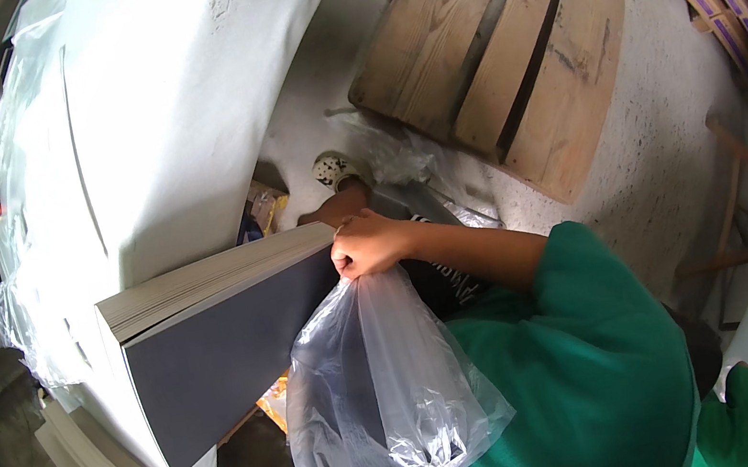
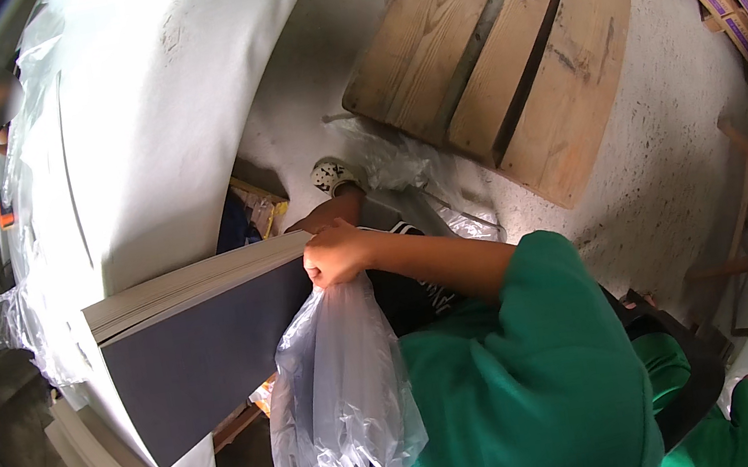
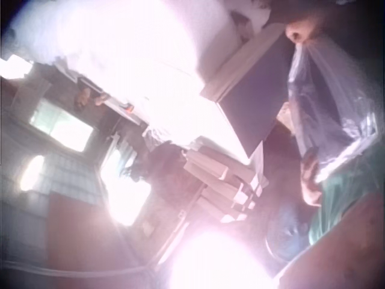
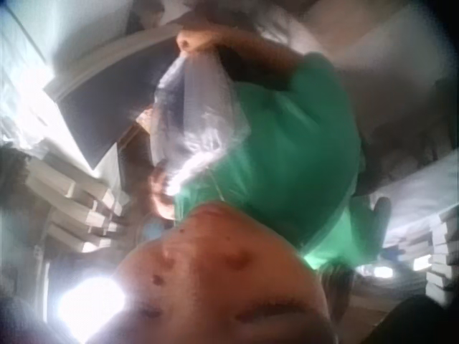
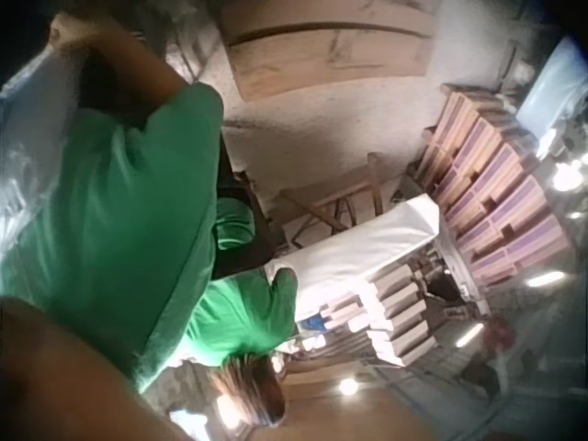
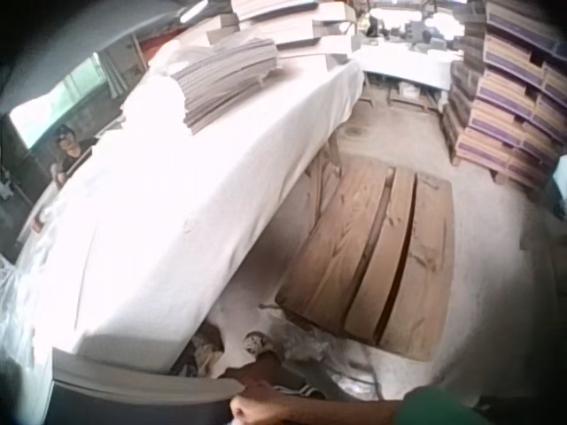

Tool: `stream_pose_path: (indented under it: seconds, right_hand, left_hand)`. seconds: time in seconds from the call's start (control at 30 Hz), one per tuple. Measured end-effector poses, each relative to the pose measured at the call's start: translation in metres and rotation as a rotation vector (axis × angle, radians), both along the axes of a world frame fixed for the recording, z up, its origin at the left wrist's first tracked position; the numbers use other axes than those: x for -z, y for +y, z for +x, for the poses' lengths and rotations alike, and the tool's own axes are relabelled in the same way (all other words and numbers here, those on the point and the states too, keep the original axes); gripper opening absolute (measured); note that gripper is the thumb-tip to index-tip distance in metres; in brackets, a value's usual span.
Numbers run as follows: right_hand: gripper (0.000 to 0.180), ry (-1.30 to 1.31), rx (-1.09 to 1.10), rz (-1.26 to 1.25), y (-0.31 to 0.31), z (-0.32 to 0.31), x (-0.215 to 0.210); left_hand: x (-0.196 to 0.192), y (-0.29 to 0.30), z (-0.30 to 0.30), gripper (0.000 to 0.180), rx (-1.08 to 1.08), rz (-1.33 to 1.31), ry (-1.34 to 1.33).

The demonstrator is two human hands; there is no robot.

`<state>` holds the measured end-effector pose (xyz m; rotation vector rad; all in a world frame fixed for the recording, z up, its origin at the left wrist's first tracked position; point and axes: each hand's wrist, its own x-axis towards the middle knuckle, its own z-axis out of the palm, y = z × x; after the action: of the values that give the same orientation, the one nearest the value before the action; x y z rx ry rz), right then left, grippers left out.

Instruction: The person wraps individual books in plastic film and stacks them into a pile.

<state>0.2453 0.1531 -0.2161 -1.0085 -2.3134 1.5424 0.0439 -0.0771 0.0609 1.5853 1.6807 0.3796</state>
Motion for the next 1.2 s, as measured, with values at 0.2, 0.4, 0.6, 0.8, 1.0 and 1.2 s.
stream_pose_path:
  seconds: [0.2, 0.4, 0.6, 0.8, 1.0, 1.2]
  right_hand:
    - [0.019, 0.510, 0.387, -0.742, 0.003, -0.014, 0.042]
    - [0.030, 0.440, 0.776, -0.843, 0.004, -0.008, 0.111]
    - [0.034, -0.328, 0.990, -0.329, 0.013, 0.028, 0.208]
    - [0.036, -0.989, 0.585, -0.088, -0.004, 0.077, 0.317]
    - [0.052, -1.029, 0.377, 0.417, 0.022, 0.062, 0.385]
    - [0.058, -0.995, 0.233, 0.332, 0.077, 0.019, 0.411]
  left_hand:
    - [0.003, 0.001, 0.005, 0.041, -0.239, -0.185, 0.066]
    - [0.001, 0.029, 0.001, 0.041, -0.174, -0.243, 0.107]
    - [0.023, 0.084, -0.003, 0.041, -0.103, -0.322, 0.162]
    - [0.079, 0.161, -0.017, 0.041, -0.029, -0.395, 0.207]
    - [0.130, 0.237, -0.032, 0.041, 0.027, -0.445, 0.256]
    - [0.158, 0.283, -0.041, 0.041, 0.054, -0.471, 0.297]
